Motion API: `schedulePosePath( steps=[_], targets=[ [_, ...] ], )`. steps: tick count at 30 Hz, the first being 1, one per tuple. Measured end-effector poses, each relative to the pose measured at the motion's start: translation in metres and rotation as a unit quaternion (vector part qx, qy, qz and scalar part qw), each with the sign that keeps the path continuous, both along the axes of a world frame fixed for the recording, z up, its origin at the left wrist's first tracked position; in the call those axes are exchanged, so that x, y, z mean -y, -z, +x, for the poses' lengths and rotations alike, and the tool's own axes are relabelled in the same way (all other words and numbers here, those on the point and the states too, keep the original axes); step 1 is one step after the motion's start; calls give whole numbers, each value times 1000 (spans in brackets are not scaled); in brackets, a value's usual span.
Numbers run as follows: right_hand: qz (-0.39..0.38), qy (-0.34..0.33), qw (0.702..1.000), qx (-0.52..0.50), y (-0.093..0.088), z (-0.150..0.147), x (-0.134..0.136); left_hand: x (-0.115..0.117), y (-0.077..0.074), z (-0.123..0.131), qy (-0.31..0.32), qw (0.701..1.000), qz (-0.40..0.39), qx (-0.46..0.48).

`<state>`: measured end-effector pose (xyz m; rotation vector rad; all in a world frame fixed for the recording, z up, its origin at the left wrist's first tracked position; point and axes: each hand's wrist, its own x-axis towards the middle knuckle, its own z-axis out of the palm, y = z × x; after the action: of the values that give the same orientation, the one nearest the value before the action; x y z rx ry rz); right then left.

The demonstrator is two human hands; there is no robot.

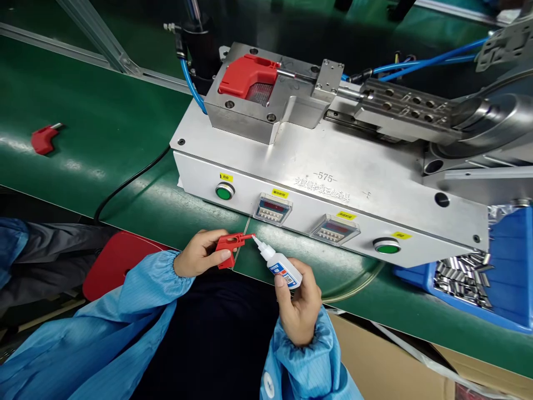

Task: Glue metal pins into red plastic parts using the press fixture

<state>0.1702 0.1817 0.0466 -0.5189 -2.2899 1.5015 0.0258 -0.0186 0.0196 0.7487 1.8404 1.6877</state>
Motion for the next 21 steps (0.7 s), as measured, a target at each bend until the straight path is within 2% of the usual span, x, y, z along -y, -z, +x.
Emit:
schedulePosePath(
  steps=[10, 14, 21],
  targets=[
    [55, 8, 998, -28, 2, -1, 1, 1, 0, 2, -7, 999, -23, -34],
    [60, 45, 997, -30, -3, -1, 1, 0, 0, 2, -12, 999, -21, -36],
    [60, 41, 997, -30, -7, -2, 1, -1, -1, 2, -13, 999, -14, -29]
  ],
)
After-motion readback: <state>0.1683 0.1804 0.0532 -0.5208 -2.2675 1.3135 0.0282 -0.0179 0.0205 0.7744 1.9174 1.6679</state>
